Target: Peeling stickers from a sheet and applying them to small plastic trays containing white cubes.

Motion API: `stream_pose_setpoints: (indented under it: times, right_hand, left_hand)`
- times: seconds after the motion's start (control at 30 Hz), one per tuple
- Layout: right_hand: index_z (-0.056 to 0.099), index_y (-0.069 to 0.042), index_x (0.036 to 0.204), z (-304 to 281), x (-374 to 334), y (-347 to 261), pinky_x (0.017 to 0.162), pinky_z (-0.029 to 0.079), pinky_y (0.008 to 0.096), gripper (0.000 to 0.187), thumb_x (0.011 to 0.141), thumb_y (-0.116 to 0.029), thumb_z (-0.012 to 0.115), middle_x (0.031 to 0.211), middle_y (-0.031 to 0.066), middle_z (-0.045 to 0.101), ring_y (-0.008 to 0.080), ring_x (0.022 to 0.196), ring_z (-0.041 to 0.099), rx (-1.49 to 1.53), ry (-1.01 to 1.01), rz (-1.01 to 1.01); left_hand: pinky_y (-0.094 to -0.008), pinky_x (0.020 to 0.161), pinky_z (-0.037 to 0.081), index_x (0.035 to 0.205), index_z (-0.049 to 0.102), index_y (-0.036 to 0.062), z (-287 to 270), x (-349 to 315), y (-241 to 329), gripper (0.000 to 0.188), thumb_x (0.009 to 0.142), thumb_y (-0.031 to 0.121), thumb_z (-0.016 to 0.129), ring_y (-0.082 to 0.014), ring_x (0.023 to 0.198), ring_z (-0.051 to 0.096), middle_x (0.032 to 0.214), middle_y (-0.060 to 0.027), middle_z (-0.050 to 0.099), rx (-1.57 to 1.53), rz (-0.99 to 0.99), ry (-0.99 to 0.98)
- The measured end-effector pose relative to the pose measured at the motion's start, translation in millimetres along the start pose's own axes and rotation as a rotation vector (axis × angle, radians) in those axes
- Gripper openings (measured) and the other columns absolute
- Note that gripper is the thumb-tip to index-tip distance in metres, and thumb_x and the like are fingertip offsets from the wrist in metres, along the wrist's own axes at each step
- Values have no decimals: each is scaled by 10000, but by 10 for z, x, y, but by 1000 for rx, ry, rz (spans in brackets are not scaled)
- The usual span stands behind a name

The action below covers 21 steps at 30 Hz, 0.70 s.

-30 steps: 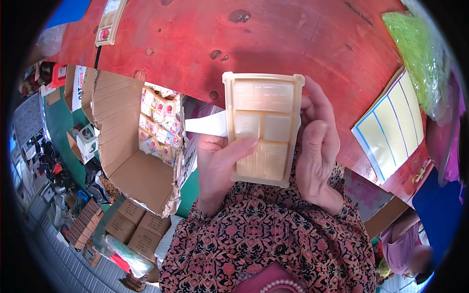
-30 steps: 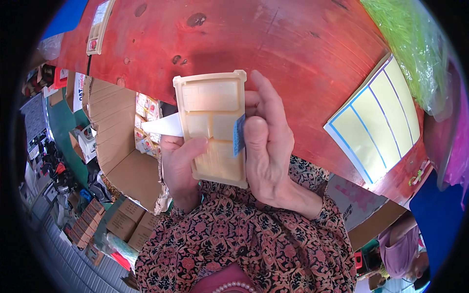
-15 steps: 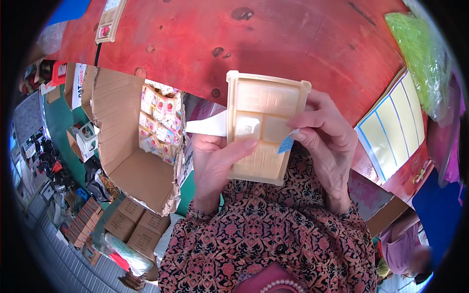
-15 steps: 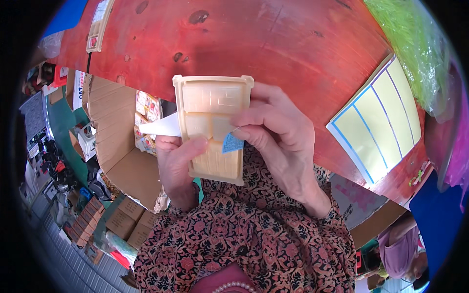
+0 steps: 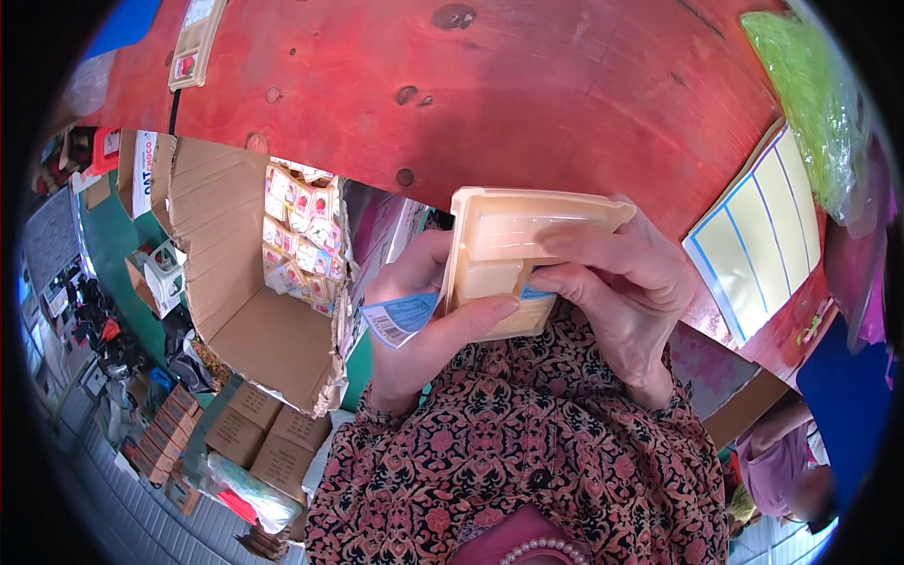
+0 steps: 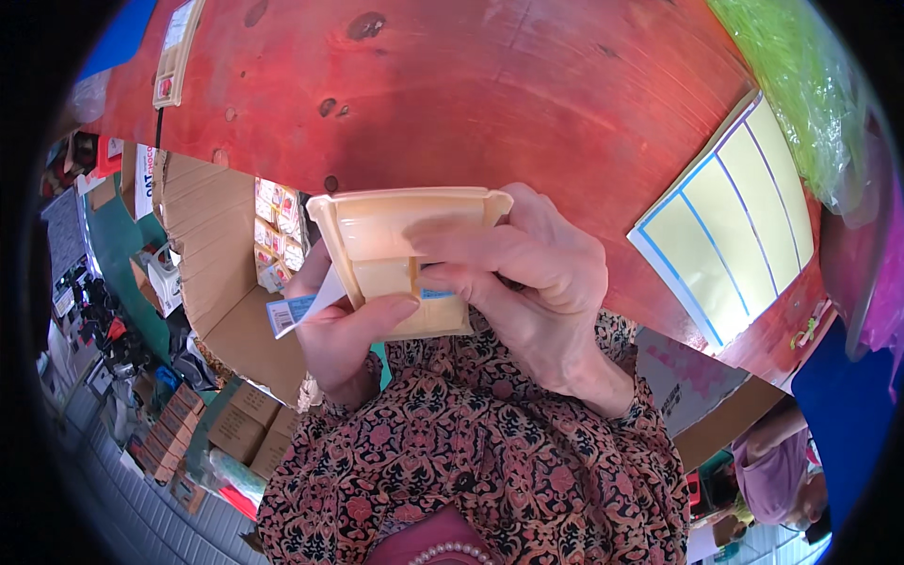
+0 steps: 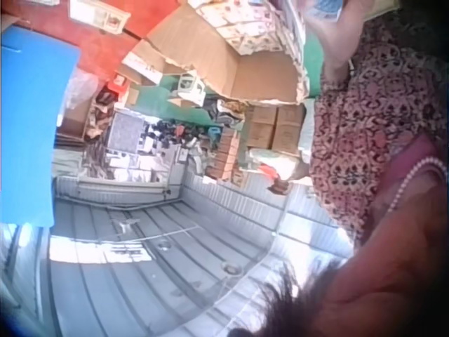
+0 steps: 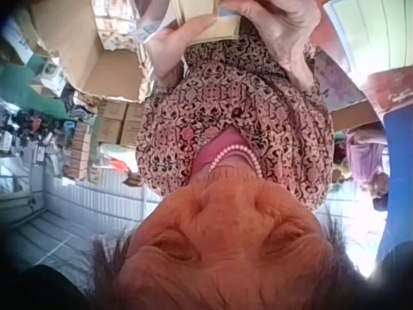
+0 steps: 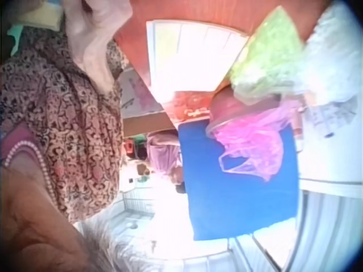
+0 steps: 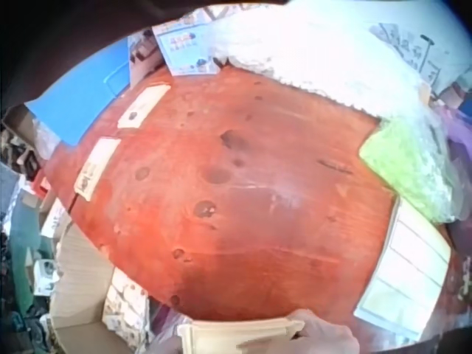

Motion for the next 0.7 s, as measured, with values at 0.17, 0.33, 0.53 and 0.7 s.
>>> stream_pose_setpoints:
  times: [0.17, 0.33, 0.53, 0.7]
  right_hand:
    - [542, -42, 911, 52, -61, 65, 575, 437, 232, 361, 642, -21, 782, 842, 60, 600, 133, 705, 575, 129, 218, 80]
    - [455, -45, 844, 43, -96, 71, 586, 442, 222, 383, 657, -31, 789, 838, 66, 593, 114, 703, 558, -120, 158, 34]
    - [431, -7, 988, 61, -96, 13, 715, 482, 239, 344, 775, -39, 700, 937, 109, 629, 121, 805, 591, 187, 174, 133]
    - [402, 20, 1197, 31, -53, -13, 728, 493, 241, 458, 816, -22, 652, 932, 118, 648, 115, 820, 609, 237, 165, 320]
  left_hand:
    - [-264, 762, 495, 1065, 533, -15, 47, -13, -40, 383, 725, -23, 711, -129, 874, 607, 980, -90, 626, -50, -49, 3]
    - [-285, 781, 507, 1094, 535, -16, 144, -8, -109, 423, 711, -40, 710, -155, 909, 612, 1017, -105, 622, -36, -98, 73]
    - [-277, 767, 513, 1144, 527, -22, 160, 45, -163, 463, 709, -69, 682, -160, 883, 622, 1002, -104, 634, -245, -43, 151]
    - [-267, 733, 521, 1118, 546, -24, 133, 71, -146, 429, 714, -54, 688, -146, 833, 630, 963, -103, 645, -245, -30, 164]
Point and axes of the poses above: each hand's wrist, its own x-axis towards the middle knuckle, its own z-axis out of the palm, y = z × x, the point moved 3 cm from there along x, towards the middle knuckle
